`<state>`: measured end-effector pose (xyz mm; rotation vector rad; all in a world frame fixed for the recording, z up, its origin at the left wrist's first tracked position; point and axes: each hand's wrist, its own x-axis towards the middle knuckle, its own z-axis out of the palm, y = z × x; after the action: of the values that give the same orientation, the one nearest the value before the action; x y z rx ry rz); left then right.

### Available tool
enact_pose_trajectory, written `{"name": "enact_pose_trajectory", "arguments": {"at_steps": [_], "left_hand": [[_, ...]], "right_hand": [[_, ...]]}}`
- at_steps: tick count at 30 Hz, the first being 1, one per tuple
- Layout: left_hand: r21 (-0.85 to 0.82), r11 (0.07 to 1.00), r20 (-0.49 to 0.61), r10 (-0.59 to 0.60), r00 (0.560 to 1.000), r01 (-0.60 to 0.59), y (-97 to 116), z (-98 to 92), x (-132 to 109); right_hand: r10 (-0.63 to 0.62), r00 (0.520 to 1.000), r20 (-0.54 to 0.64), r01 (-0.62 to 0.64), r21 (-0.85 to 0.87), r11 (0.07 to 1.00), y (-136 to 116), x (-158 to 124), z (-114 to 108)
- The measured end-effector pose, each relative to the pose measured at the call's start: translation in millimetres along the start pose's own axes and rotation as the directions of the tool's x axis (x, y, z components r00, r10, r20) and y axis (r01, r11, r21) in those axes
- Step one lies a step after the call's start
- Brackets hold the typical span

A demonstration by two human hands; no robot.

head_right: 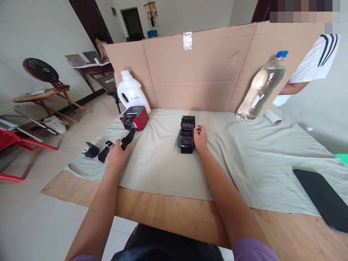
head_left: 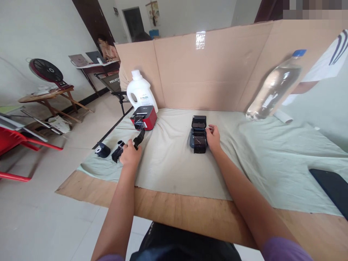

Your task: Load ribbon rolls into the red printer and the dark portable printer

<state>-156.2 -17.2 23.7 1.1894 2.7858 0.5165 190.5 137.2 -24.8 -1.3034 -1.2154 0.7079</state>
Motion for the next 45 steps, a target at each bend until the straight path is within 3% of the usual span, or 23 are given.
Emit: {"name": "enact_pose_trajectory", "arguments": {"at_steps": [3, 6, 9, 10, 12, 14, 15, 16, 20, 26, 28, 32, 45], "left_hand": [[0.000, 1.000, -0.026, -0.015, 1.000, 0.015, 4, -0.7, -5], [-0.019, 0.999, -0.188, 0.024, 0.982, -0.028, 13, -4.3, -16], [-0.061, 0.966, -0.346, 0.215, 0.913, -0.251, 38, -5.0, -34], [-0.091, 0.926, -0.332, 0.319, 0.888, -0.366, 51, -2.7, -41], [-0.206, 0.784, -0.195, 0.554, 0.810, -0.586, 82, 6.8, -58], [-0.331, 0.681, -0.029, 0.685, 0.728, -0.653, 113, 21.1, -77], [-0.376, 0.668, 0.036, 0.703, 0.710, -0.642, 127, 28.7, -86], [-0.424, 0.682, 0.097, 0.688, 0.719, -0.596, 138, 36.0, -95], [-0.607, 0.700, 0.195, 0.591, 0.783, -0.377, 152, 57.0, -115], [-0.881, 0.460, 0.202, 0.583, 0.787, -0.114, 141, 76.0, -114], [-0.901, 0.420, 0.187, 0.606, 0.774, -0.111, 142, 82.0, -113], [-0.888, 0.425, 0.161, 0.643, 0.749, -0.174, 143, 87.8, -113], [-0.854, 0.471, 0.168, 0.651, 0.740, -0.221, 141, 78.7, -115]], "right_hand": [[0.040, 0.998, 0.057, -0.044, 0.070, 0.997, 0, 4, 1], [0.076, 0.988, 0.134, -0.099, 0.179, 0.979, 1, 10, 1], [0.104, 0.981, 0.162, -0.138, 0.216, 0.967, 3, 16, 0], [0.110, 0.981, 0.162, -0.144, 0.214, 0.966, 3, 17, -1], [0.105, 0.982, 0.159, -0.137, 0.203, 0.969, 3, 18, -3], [0.076, 0.984, 0.161, -0.108, 0.203, 0.973, 2, 18, -6], [0.057, 0.984, 0.167, -0.091, 0.206, 0.974, 1, 17, -7], [0.039, 0.983, 0.177, -0.077, 0.211, 0.975, 0, 17, -8], [0.007, 0.976, 0.218, -0.058, 0.229, 0.972, -3, 14, -12], [-0.013, 0.978, 0.209, -0.036, 0.231, 0.972, -6, 10, -9], [-0.012, 0.979, 0.205, -0.037, 0.231, 0.972, -7, 10, -9], [0.011, 0.974, 0.226, -0.066, 0.236, 0.969, -7, 8, -11], [-0.035, 0.940, 0.338, -0.025, 0.170, 0.985, -8, 11, -16]]}}
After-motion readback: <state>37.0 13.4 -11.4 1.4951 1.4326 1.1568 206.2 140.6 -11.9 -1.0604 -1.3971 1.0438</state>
